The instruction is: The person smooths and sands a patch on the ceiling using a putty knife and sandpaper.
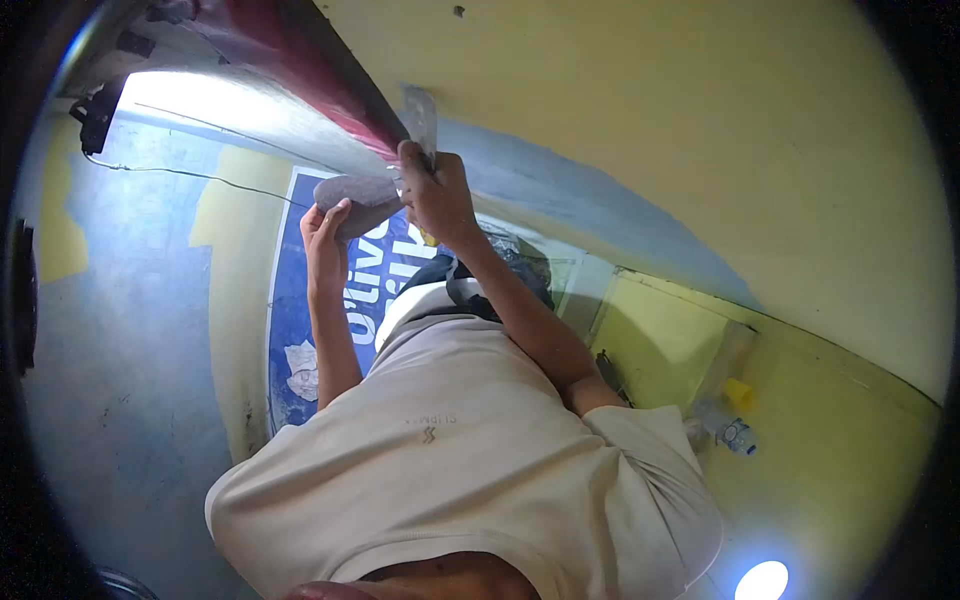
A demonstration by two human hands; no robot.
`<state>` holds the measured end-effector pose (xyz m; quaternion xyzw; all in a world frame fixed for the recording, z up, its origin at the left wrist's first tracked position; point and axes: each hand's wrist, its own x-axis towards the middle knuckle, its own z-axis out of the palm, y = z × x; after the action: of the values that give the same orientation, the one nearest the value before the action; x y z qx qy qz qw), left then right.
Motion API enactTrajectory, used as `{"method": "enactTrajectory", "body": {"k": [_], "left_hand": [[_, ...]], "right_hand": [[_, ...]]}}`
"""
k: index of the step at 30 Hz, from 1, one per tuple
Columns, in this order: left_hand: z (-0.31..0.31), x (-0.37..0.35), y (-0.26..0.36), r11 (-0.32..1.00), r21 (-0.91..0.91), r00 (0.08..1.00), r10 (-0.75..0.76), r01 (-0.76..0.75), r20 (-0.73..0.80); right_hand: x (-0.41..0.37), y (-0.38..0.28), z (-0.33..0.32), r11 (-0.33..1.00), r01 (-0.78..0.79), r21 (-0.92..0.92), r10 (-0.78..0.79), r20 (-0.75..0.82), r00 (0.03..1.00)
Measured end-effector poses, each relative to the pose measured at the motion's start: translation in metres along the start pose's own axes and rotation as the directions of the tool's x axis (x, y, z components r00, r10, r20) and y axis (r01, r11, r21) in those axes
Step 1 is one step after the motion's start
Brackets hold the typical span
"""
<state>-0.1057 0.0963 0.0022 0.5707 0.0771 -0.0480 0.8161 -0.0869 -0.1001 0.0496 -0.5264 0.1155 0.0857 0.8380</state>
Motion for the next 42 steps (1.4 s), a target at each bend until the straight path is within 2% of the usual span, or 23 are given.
{"method": "enactTrajectory", "body": {"k": [3, 7, 11, 16, 20, 24, 28, 31, 32, 35, 39, 42], "left_hand": [[0.006, 0.000, 0.004, 1.000, -0.013, 1.000, 0.014, -0.014, -0.015], [0.001, 0.000, -0.003, 1.000, 0.002, 1.000, -0.001, 0.001, -0.022], [0.007, -0.002, 0.004, 1.000, -0.013, 0.999, 0.024, -0.024, -0.032], [0.000, 0.001, -0.001, 1.000, -0.002, 1.000, 0.007, -0.007, -0.007], [0.006, -0.001, 0.009, 1.000, 0.026, 1.000, 0.016, -0.016, 0.006], [-0.003, 0.006, 0.001, 0.999, 0.029, 0.999, -0.033, 0.032, 0.019], [0.002, 0.006, 0.006, 0.998, 0.056, 1.000, -0.027, 0.027, -0.007], [-0.004, 0.011, 0.000, 0.997, 0.069, 0.999, -0.025, 0.023, 0.039], [-0.005, 0.011, 0.000, 0.995, 0.080, 0.998, -0.056, 0.053, 0.042], [-0.008, 0.011, 0.001, 0.997, 0.075, 0.995, -0.022, 0.015, 0.092], [-0.004, 0.010, 0.014, 0.975, 0.205, 0.984, -0.115, 0.085, 0.135], [-0.013, 0.016, 0.024, 0.951, 0.281, 0.953, -0.200, 0.132, 0.228]], "right_hand": [[-0.010, -0.007, -0.003, 0.994, -0.106, 0.025, 0.106, 0.005, 0.994], [-0.002, -0.010, 0.006, 1.000, -0.008, 0.013, 0.008, 0.003, 1.000], [-0.012, -0.010, -0.002, 0.994, -0.113, 0.005, 0.113, -0.010, 0.994], [-0.002, -0.004, 0.004, 0.995, -0.087, 0.039, 0.085, 0.055, 0.995], [-0.010, 0.001, -0.003, 0.973, -0.219, 0.073, 0.218, 0.028, 0.976], [-0.007, -0.014, 0.012, 0.983, -0.180, 0.040, 0.177, 0.069, 0.982], [-0.006, -0.007, 0.005, 0.995, -0.087, -0.056, 0.086, -0.033, 0.996], [-0.005, -0.007, 0.005, 0.994, -0.065, -0.092, 0.065, -0.005, 0.998], [-0.003, -0.002, 0.010, 0.996, -0.020, -0.092, 0.016, -0.042, 0.999], [-0.003, 0.003, 0.001, 0.987, -0.064, -0.146, 0.052, -0.081, 0.995], [0.001, -0.014, 0.014, 0.989, -0.070, -0.132, 0.074, 0.023, 0.997], [0.013, 0.004, 0.026, 0.989, -0.097, -0.108, 0.098, 0.008, 0.995]]}}
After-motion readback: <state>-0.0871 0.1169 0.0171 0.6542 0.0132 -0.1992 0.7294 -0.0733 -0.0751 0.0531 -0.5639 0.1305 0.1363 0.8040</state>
